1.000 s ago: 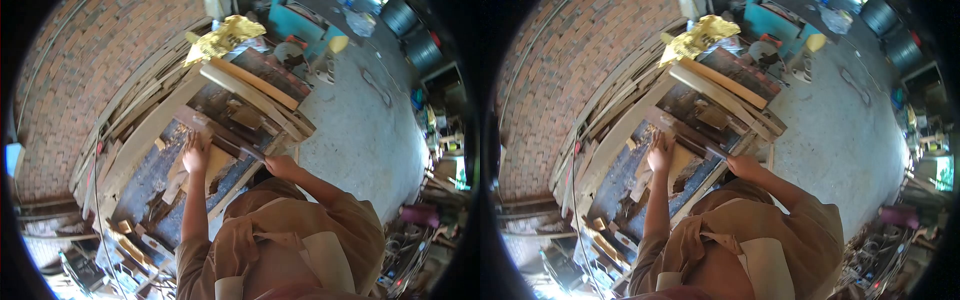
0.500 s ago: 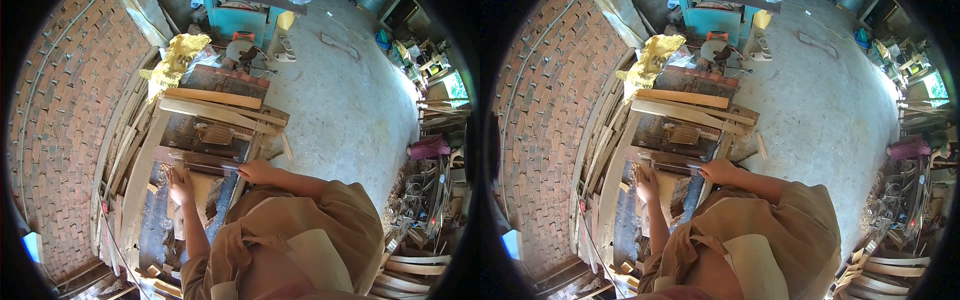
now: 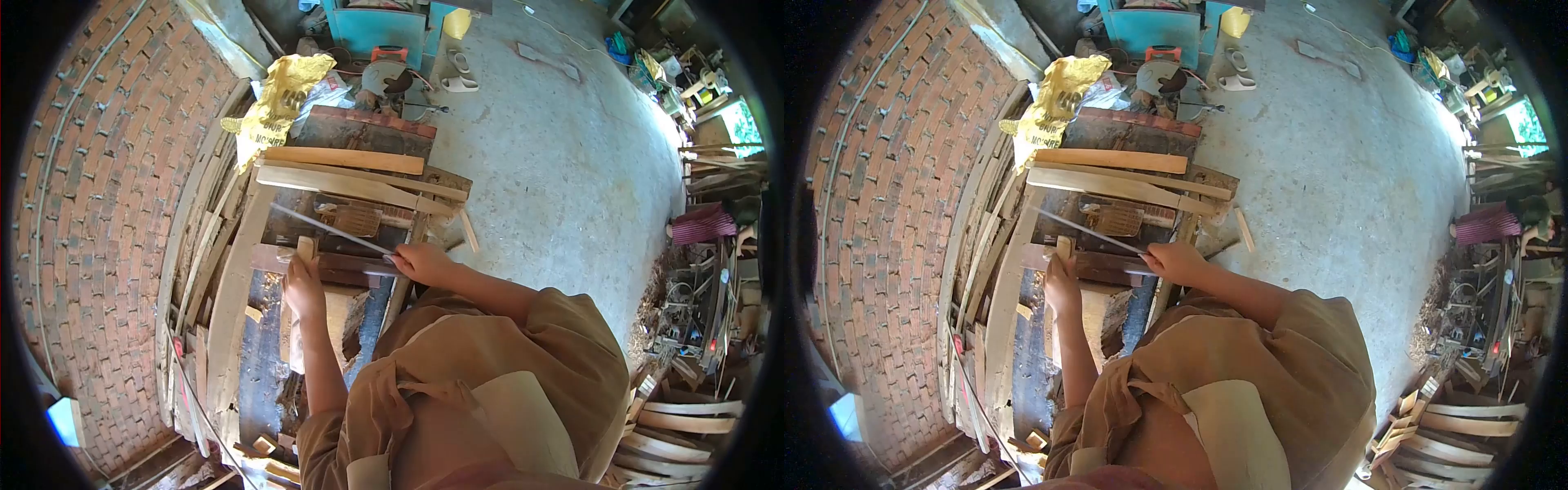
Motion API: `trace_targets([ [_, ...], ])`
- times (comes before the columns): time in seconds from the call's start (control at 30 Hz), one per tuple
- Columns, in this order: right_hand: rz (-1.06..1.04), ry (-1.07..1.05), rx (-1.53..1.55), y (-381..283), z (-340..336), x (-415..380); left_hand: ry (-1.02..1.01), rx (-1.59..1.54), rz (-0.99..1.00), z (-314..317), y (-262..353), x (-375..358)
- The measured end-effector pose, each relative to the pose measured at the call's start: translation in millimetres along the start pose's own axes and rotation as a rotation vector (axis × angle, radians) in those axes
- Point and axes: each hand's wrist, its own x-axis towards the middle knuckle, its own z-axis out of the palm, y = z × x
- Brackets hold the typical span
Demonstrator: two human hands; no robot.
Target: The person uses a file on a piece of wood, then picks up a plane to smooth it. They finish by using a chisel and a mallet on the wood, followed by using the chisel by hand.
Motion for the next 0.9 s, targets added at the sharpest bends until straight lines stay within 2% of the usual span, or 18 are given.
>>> trace_targets([
  [0.1,0.076,0.039,0.014,12,-12,-8,0.065,-0.090,0.103,-6,26,22],
  [0.13,0.112,0.023,0.000,16,-19,-12,0.076,-0.137,0.224,-6,30,30],
  [0.3,0.312,0.052,-0.059,42,-39,-29,-0.032,-0.127,0.468,-1,66,74],
  [0.37,0.435,0.059,-0.078,50,-48,-32,-0.220,-0.231,0.567,4,79,93],
  [0.43,0.488,0.073,-0.070,53,-57,-32,-0.276,-0.262,0.621,24,83,115],
  [0.5,0.540,0.086,-0.064,58,-63,-32,-0.484,-0.216,0.661,48,83,142],
  [0.63,0.607,0.097,-0.073,66,-65,-28,-0.496,-0.054,0.731,96,77,176],
  [0.77,0.670,0.069,-0.073,76,-64,-25,-0.367,-0.055,0.817,143,65,187],
  [0.8,0.686,0.084,-0.074,80,-61,-25,-0.395,0.017,0.736,148,66,185],
  [0.83,0.665,0.130,-0.095,84,-59,-26,-0.398,0.010,0.757,148,66,181],
  [0.9,0.668,0.197,-0.133,91,-57,-26,-0.288,-0.038,0.708,148,66,176],
])
